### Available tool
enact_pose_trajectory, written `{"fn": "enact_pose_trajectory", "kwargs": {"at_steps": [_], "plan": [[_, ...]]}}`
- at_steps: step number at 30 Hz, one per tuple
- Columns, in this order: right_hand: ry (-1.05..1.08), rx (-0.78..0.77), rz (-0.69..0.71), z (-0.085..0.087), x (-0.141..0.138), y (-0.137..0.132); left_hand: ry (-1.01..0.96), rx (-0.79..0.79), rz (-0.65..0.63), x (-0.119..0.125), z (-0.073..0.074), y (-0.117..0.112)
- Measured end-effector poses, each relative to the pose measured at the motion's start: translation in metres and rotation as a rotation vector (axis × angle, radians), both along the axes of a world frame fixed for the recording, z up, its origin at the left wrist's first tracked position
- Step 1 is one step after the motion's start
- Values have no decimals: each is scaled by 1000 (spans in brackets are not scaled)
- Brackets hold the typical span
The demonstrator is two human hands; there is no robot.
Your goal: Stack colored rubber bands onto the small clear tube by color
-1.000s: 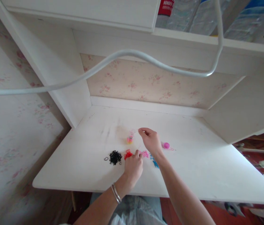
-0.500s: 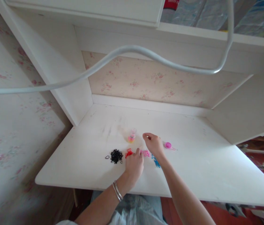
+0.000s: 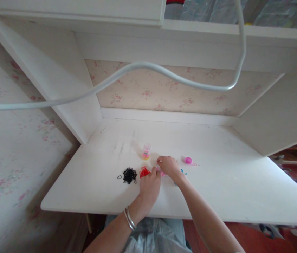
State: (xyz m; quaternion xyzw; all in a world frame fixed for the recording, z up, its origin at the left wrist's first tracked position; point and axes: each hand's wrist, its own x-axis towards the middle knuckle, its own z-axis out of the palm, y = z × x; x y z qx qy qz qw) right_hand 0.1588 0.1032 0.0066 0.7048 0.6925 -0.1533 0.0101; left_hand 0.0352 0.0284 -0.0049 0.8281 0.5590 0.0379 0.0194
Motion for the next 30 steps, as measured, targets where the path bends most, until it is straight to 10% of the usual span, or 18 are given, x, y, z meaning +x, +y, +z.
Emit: {"fn": "enact_pose_trajectory", "kwargs": {"at_steps": [22,30], "plan": [[88,75,-23,-11,11,0,-196,75,97,-8,-2,-5],[348,313,7,27,11,-5,-156,71,125,-7,-7,-11]]}}
